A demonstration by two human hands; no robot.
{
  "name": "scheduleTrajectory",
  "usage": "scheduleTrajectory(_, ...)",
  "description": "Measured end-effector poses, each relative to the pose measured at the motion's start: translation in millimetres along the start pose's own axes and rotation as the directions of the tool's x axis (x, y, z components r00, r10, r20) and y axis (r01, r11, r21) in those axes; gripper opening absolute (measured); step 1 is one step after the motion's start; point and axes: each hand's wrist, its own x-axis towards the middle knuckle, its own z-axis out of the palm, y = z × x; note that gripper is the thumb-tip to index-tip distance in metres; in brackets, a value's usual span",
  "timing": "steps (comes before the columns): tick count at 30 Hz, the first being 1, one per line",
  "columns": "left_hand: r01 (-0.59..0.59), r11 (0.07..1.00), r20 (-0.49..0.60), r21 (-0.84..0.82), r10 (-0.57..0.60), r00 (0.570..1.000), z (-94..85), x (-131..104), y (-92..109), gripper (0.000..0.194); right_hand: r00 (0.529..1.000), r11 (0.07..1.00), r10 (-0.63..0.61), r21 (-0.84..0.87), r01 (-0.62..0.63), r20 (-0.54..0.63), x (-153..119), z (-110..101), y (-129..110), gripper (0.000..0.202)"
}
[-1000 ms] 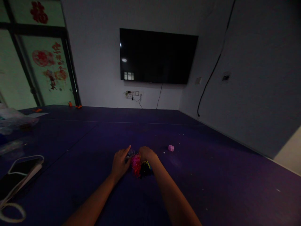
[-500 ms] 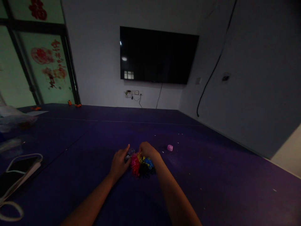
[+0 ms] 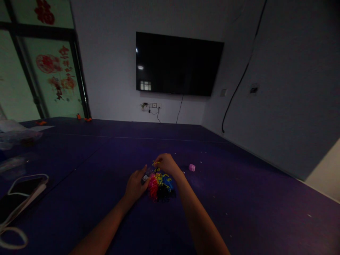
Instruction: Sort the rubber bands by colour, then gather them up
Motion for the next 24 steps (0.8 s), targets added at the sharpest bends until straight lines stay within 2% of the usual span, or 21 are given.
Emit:
scheduleTrajectory(5,-0.022,1.0,-0.025,-0.001,0.022,0.999,1.1,-0.8,-0.8,0.052,0.991,0.997,0.027,0.072,-0.018,-0.129,2.1,6.6,-0.9,0.008)
scheduleTrajectory(12,0.044,0.999,-0.05,-0.012,-0.045,0.998,3.1,-0.6,-3.0,0.055,0.985,0.994,0.011,0.109,0.007,-0.172,-0.8,14.7,-13.4,0.006)
scheduleTrajectory(18,0.114,0.993,-0.055,-0.004,-0.114,0.992,4.0,-1.8,-3.6,0.056,0.993,0.996,-0.04,0.068,0.048,-0.115,0.4,23.2,-15.5,0.009)
scheduleTrajectory(24,0.091,0.996,-0.042,0.0,-0.091,0.995,2.7,-2.3,-1.8,0.056,0.996,0.996,-0.092,0.015,0.092,-0.008,1.7,21.7,-14.8,0.012)
